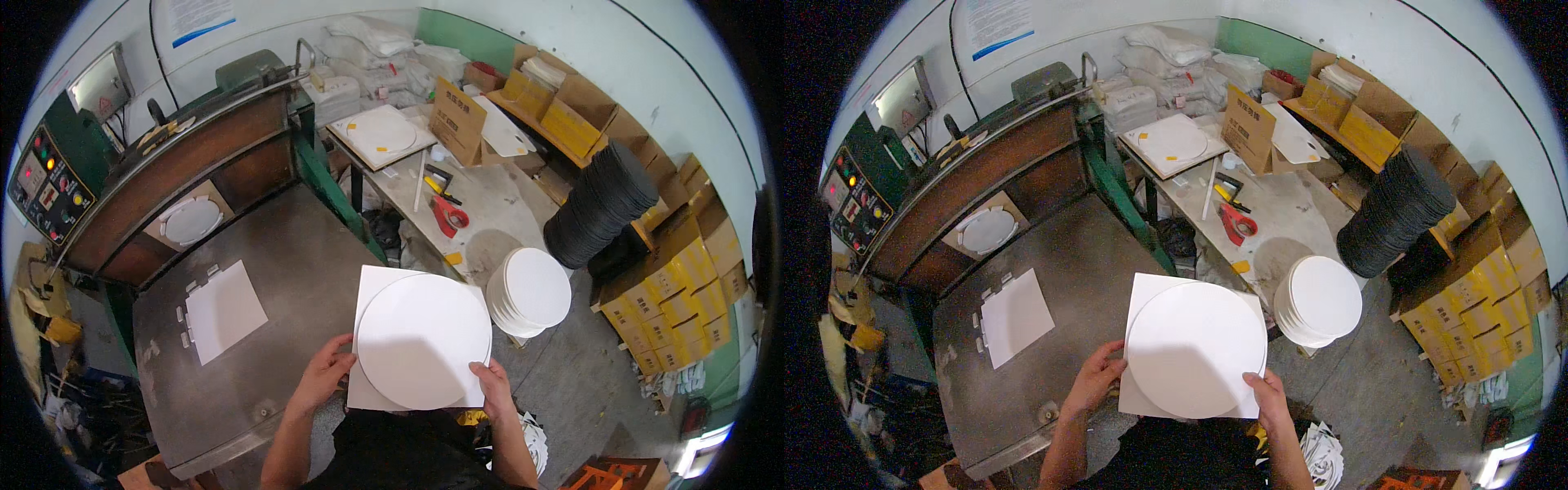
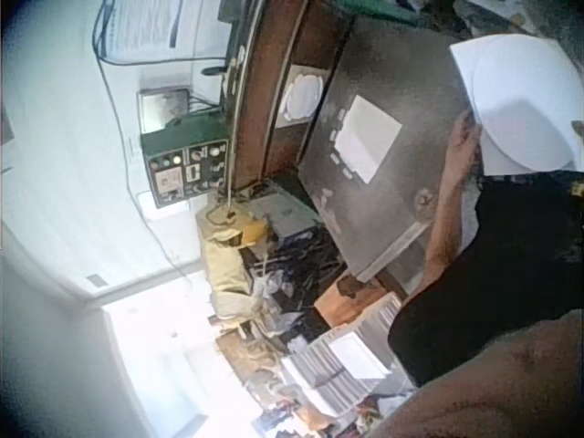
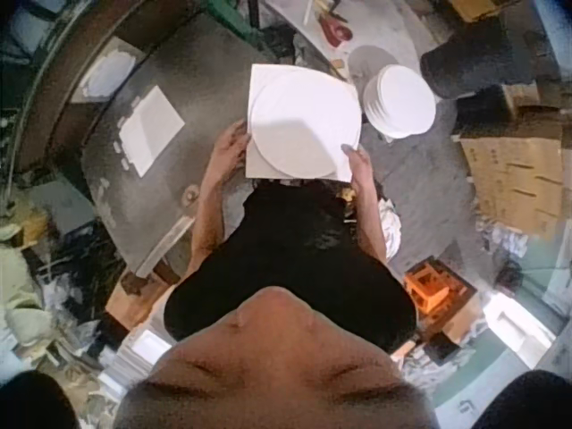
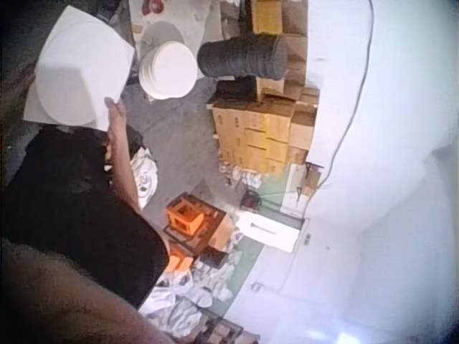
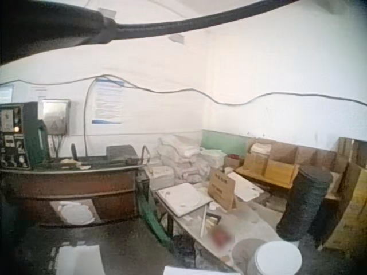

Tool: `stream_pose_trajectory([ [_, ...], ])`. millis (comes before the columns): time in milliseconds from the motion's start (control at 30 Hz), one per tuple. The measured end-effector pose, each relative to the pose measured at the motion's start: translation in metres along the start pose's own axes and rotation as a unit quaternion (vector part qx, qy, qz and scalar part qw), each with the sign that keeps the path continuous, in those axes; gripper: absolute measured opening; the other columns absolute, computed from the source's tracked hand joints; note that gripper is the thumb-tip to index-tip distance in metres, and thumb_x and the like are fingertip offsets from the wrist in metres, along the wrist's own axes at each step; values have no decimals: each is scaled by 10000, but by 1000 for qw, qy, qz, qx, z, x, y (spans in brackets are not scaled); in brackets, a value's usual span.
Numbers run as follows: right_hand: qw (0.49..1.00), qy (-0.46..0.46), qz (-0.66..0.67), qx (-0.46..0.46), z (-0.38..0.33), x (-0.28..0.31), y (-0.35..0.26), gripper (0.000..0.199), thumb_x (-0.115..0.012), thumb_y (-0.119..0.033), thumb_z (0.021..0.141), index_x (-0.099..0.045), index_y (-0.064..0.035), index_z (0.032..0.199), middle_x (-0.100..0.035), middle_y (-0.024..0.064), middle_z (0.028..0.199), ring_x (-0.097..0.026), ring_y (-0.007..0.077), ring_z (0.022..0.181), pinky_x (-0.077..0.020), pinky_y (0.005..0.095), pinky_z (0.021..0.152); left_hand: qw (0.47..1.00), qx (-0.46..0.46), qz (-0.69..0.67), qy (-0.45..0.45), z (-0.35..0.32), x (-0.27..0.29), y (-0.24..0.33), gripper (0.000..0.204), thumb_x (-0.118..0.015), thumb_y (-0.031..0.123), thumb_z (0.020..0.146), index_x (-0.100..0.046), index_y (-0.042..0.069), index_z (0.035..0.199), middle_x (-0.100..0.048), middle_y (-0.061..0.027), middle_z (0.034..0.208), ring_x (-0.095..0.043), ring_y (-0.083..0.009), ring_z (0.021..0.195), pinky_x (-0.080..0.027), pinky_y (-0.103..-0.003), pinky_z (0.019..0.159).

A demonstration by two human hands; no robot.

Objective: The person takes white paper sheets from a stack, places them into a large industrial press machine, and then removes the cut circular paper pieces and places them on a separate stack.

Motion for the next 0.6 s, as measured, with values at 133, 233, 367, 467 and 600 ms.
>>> stream_pose_trajectory([
  [133,998,-42,8,-39,24,33,11,287,-599,-104,886,-598,6,1152,-662,93,1045,-643,184,919,-516,322,810,987,-48,110,107,10,-3,-38,401,-517,214,977,-475,26,1329,-649,-106,1021,-611,-153,921,-505,-340,789],
  [233,993,-88,31,-71,38,40,15,291,-600,-134,900,-593,7,1155,-665,89,1026,-650,178,886,-527,320,791,975,-80,110,175,8,-14,-41,369,-524,210,968,-516,21,1286,-648,-101,1032,-610,-139,911,-503,-321,773],
  [367,983,-142,10,-117,49,57,18,376,-612,-206,921,-546,13,1219,-672,79,976,-645,170,872,-531,322,769,994,40,-73,67,3,-80,-8,354,-536,192,942,-541,15,1249,-638,-87,1064,-605,-133,922,-495,-295,766],
  [467,974,-182,18,-137,62,130,51,384,-576,-218,951,-525,25,1244,-673,91,929,-641,171,840,-523,311,752,996,65,52,41,36,-109,-21,360,-544,152,921,-530,4,1248,-639,-70,1061,-606,-141,919,-494,-291,773],
  [600,987,-58,-25,-149,17,245,41,360,-519,-221,983,-526,32,1239,-672,107,854,-638,179,751,-514,296,693,999,3,34,10,106,-157,5,432,-551,154,930,-462,1,1324,-627,-101,1135,-612,-191,984,-500,-338,846],
])
Point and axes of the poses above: each hand's wrist, its own z-axis towards the middle knuckle, its own x-axis out of the back of the hand, y = z × x, the point moved 4 cm from there along z, towards the middle knuckle
